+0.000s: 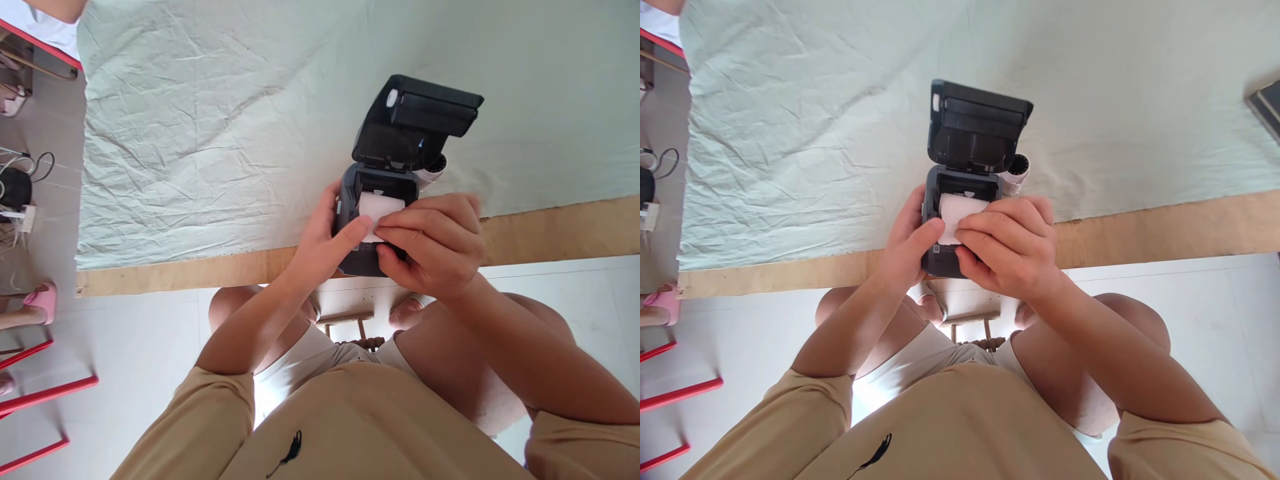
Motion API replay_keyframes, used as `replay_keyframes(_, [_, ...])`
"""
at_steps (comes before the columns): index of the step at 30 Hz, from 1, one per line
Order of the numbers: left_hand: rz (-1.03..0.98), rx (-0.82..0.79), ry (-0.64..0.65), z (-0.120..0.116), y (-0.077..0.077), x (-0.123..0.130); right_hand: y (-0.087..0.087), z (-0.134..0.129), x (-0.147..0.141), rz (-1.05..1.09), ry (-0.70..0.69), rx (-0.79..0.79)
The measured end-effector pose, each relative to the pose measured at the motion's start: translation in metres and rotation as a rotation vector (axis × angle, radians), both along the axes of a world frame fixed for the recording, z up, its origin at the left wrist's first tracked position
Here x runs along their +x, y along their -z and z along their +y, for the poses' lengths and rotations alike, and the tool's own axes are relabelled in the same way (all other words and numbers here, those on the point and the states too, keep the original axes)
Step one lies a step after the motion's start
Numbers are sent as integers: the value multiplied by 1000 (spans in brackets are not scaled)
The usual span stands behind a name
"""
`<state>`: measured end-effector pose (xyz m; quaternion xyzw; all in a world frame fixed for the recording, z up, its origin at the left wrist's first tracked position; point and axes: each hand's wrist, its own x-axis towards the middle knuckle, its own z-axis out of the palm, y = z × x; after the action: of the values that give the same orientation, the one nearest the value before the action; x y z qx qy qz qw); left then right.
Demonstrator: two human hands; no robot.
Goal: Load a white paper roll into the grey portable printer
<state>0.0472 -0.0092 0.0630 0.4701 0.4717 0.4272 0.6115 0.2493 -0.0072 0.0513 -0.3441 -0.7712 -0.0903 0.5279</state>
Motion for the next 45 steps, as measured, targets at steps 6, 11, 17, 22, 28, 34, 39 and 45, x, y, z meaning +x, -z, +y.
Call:
replay_keyframes(6, [-95, 8, 36, -2, 0, -2, 4, 1, -1, 119, 58, -59])
replay_keyframes(11, [-57, 1, 108, 2, -5, -5, 7, -1, 9, 78, 256, -302])
replay_keyframes(17, [-38, 58, 149, 1, -8, -6, 9, 4, 10, 156, 128, -323])
replay_keyframes(22, [22, 30, 123, 3, -7, -4, 15, 12, 8, 314, 203, -199])
replay_keyframes(28, [-41, 28, 130, 1, -5, -6, 6, 7, 5, 414, -23, -192])
replay_keyframes(34, [-88, -18, 77, -1, -4, -6, -17, -2, 10, 344, 18, -735])
replay_keyframes(39, [-214, -129, -7, 1, -5, -2, -19, 3, 9, 353, -25, -869])
replay_keyframes(45, [-178, -133, -2, 3, -8, 0, -21, 6, 9, 340, -62, -934])
